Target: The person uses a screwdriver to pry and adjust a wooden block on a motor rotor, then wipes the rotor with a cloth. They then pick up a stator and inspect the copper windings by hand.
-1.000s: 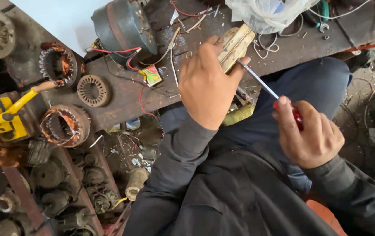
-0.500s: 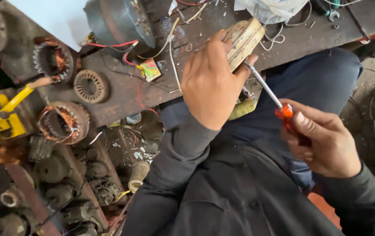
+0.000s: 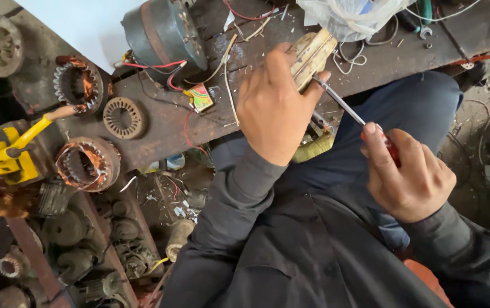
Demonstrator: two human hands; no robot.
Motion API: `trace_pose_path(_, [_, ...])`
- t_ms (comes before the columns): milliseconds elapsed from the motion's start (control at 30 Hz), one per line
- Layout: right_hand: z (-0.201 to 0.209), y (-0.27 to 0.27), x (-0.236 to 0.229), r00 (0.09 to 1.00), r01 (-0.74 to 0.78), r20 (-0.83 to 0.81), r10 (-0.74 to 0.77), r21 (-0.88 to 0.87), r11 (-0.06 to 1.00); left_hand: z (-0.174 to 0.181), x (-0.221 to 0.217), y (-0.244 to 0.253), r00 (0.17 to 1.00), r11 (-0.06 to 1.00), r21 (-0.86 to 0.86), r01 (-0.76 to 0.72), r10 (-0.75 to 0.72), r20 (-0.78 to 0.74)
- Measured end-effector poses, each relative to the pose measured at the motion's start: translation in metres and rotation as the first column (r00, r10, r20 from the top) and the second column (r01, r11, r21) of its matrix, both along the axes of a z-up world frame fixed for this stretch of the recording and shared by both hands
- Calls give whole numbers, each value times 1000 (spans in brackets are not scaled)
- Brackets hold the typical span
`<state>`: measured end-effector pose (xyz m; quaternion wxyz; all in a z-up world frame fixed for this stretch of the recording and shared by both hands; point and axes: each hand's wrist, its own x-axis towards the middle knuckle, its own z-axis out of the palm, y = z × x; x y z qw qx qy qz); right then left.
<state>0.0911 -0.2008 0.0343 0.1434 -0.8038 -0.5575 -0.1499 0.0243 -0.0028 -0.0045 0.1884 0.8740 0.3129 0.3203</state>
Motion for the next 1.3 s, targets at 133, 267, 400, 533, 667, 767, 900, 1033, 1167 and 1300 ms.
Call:
trace_pose_path(133, [-3,-3,1,977,4,-215,10,62,998,0,2,-1,1000,1000,-2,0,0,-10])
trace_pose_path(267, [-3,-3,-4,909,66,-417,-13,112,991,2,0,-2,1000,1000,-14,13,-13,-7])
trace_pose_path(400, [-2,-1,-7,798,146,-602,-24,155,977,3,-1,-3,999,1000,0,30,-30,19])
trace_pose_path(533, [-5,-8,-9,715,255,-684,-144,63,965,2,1,-2,999,999,-23,46,-47,-27])
trace_pose_path(667, [-8,-11,-7,755,225,-645,-116,89,970,11,2,17,981,981,-53,187,-190,-48])
trace_pose_path(767, [-17,-10,-11,750,262,-643,-155,73,962,3,-30,35,949,951,21,307,-308,71])
trace_pose_path(900, [-24,-12,-15,732,267,-672,-115,126,956,-36,-62,29,920,914,-247,321,-239,312])
trace_pose_path(1033, [-26,-13,-16,702,294,-695,-156,83,952,-86,-59,20,901,831,-476,286,-64,429])
trace_pose_path(1167, [-29,-10,-17,692,296,-701,-174,55,954,-89,-49,24,873,796,-527,296,-2,488])
trace_pose_path(1300, [-36,-15,-27,679,298,-719,-148,86,951,-64,-63,19,946,885,-447,129,26,323])
